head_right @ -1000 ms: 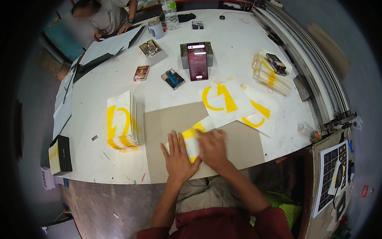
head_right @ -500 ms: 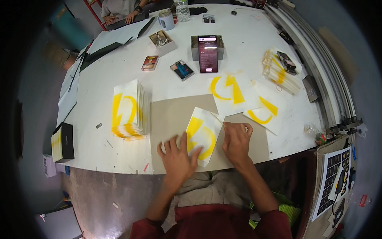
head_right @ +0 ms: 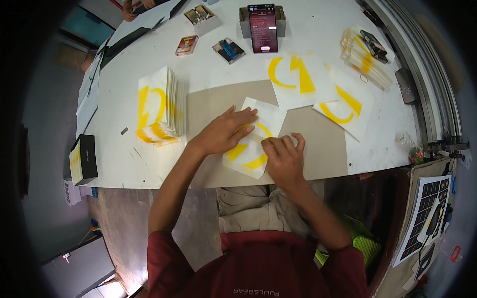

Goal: The person repeatedly folds white papers printed with a yellow logo in half. They smooth the crease with their hands and stack the folded papers on the table.

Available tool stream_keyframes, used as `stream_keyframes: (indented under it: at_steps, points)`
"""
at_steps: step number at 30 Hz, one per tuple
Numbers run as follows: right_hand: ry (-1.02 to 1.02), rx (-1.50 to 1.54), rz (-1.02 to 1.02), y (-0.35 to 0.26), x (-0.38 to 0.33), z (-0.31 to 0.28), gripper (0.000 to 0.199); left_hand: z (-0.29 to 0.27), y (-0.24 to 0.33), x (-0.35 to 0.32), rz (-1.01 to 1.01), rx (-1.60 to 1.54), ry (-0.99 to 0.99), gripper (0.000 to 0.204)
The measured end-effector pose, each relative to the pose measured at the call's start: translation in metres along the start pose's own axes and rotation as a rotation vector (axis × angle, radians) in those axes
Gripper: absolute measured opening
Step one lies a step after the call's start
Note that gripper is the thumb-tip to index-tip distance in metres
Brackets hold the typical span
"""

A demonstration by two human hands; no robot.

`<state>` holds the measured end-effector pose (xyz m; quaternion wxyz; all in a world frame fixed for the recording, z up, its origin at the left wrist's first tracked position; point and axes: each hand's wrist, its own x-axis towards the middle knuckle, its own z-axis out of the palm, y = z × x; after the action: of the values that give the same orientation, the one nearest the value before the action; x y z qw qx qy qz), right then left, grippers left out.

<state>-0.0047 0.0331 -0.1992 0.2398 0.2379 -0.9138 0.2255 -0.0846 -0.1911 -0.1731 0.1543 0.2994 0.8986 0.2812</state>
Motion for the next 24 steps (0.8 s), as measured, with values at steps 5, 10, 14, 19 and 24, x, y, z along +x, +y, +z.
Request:
stream_keyframes:
  at_steps: [5,10,14,19,24]
  points:
    - [-0.23,0.25,-0.316,-0.025,-0.052,-0.033,0.025,0.007,0.002,-0.013,0.077,0.148,0.068,0.047]
    - [-0.155,0.258,-0.198,-0.001,-0.061,-0.037,0.027,0.03,0.017,-0.033,-0.084,0.39,0.284,0.056]
    - [-0.165,0.237,-0.228,0.003,-0.044,-0.027,0.031,0.038,0.004,-0.034,0.0,0.158,0.319,0.061]
    - [-0.178,0.291,-0.163,0.031,-0.017,-0.032,0.033,0.034,0.007,-0.035,0.028,0.208,0.245,0.063]
    - [-0.223,0.47,-0.108,0.035,0.008,-0.011,0.025,0.033,0.0,-0.037,0.011,0.169,0.197,0.064]
